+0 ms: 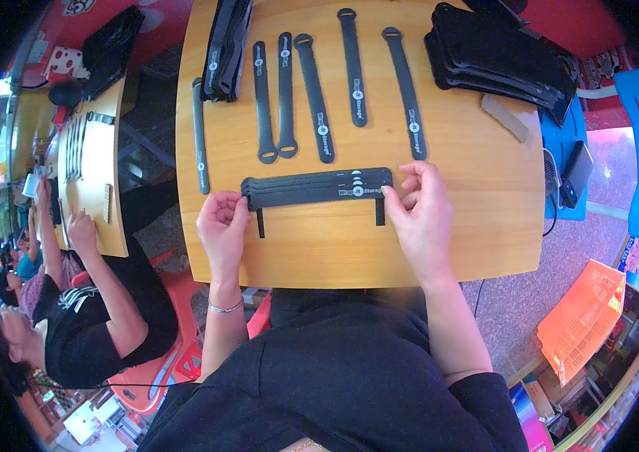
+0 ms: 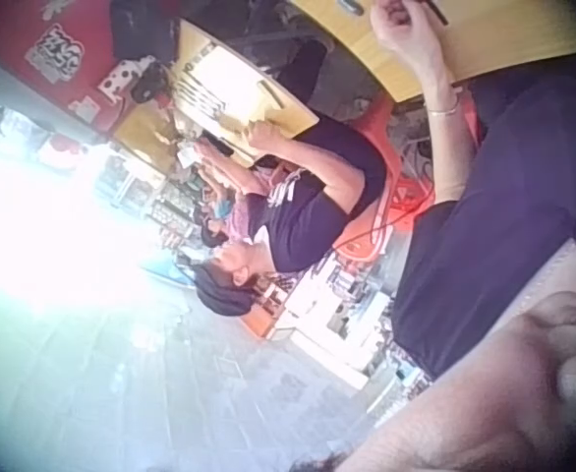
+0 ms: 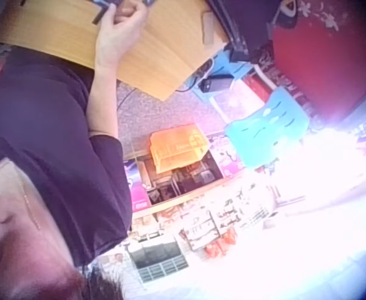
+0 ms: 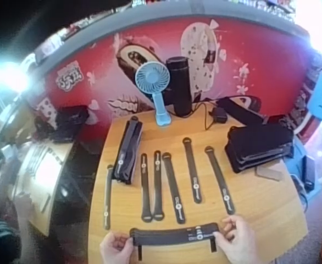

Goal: The recorder is arranging and aligning black fabric or silicone strips on a wooden workbench.

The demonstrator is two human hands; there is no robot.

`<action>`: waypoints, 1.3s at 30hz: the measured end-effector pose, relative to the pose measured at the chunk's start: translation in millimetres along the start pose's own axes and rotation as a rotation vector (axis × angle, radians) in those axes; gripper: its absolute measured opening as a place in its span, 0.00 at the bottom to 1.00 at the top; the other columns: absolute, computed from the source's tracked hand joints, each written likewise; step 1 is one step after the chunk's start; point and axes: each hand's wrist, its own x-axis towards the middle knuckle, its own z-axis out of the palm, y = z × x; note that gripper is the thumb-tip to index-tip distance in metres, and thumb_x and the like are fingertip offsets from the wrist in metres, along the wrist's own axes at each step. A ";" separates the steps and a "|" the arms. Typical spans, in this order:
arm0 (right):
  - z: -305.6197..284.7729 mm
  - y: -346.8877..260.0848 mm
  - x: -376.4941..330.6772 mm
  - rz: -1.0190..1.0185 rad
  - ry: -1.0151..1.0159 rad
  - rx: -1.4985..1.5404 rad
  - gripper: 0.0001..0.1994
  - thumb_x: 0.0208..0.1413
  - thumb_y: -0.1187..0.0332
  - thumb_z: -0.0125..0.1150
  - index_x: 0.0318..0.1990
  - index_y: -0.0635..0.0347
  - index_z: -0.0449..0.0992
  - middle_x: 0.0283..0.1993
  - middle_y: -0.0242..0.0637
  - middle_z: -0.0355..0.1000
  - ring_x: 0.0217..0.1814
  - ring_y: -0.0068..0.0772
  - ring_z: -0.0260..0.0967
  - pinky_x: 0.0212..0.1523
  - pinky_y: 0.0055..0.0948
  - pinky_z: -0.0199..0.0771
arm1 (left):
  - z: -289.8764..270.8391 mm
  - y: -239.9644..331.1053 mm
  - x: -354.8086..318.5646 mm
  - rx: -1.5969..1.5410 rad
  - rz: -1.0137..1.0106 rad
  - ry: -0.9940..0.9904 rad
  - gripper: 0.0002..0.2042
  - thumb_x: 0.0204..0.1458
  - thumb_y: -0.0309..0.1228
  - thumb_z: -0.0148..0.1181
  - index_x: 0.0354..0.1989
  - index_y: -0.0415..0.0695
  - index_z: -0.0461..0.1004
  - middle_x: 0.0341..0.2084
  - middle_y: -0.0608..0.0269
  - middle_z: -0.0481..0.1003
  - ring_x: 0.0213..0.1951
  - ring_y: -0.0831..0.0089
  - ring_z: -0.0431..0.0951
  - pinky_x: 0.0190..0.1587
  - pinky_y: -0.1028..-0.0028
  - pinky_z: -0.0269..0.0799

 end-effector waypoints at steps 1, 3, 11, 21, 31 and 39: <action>0.0 1.0 0.4 -0.001 0.001 0.000 0.16 0.47 0.78 0.64 0.42 0.62 0.66 0.28 0.30 0.61 0.19 0.15 0.63 0.21 0.19 0.62 | 0.1 0.6 -0.2 0.006 -0.001 0.001 0.04 0.48 0.17 0.59 0.31 0.37 0.72 0.22 0.68 0.72 0.22 0.87 0.70 0.25 0.87 0.65; -0.6 2.0 0.7 0.006 -0.004 0.020 0.15 0.47 0.79 0.63 0.42 0.62 0.66 0.27 0.31 0.61 0.19 0.16 0.62 0.21 0.19 0.63 | 0.0 1.2 -0.3 0.020 0.008 -0.002 0.04 0.48 0.17 0.59 0.31 0.36 0.72 0.22 0.68 0.72 0.22 0.87 0.70 0.25 0.87 0.65; -2.2 2.0 -3.1 0.048 -0.034 0.153 0.13 0.48 0.81 0.61 0.41 0.63 0.66 0.27 0.30 0.61 0.22 0.16 0.64 0.22 0.18 0.66 | -0.8 4.2 -4.1 0.021 0.034 0.008 0.04 0.48 0.18 0.60 0.30 0.36 0.71 0.22 0.67 0.72 0.20 0.86 0.70 0.24 0.87 0.65; -6.4 -3.4 -15.5 -0.753 -0.094 -0.315 0.15 0.49 0.74 0.61 0.46 0.63 0.73 0.52 0.41 0.69 0.54 0.40 0.66 0.50 0.33 0.68 | 22.8 39.7 -41.6 0.591 0.758 -0.266 0.25 0.50 0.30 0.57 0.57 0.35 0.63 0.58 0.45 0.62 0.62 0.52 0.58 0.62 0.59 0.53; 2.2 3.9 -21.2 -0.822 -0.227 -0.630 0.20 0.55 0.59 0.55 0.53 0.59 0.72 0.60 0.35 0.65 0.65 0.32 0.57 0.65 0.39 0.50 | 41.1 21.9 -58.0 0.953 0.750 -0.396 0.31 0.55 0.42 0.49 0.63 0.35 0.53 0.65 0.46 0.48 0.68 0.53 0.45 0.67 0.58 0.40; -0.7 6.9 -19.6 -0.835 -0.219 -0.583 0.20 0.55 0.59 0.54 0.52 0.58 0.72 0.58 0.38 0.67 0.66 0.35 0.57 0.66 0.43 0.48 | 37.9 30.5 -61.2 0.983 0.802 -0.397 0.40 0.51 0.56 0.48 0.62 0.34 0.53 0.64 0.45 0.51 0.67 0.53 0.48 0.66 0.57 0.41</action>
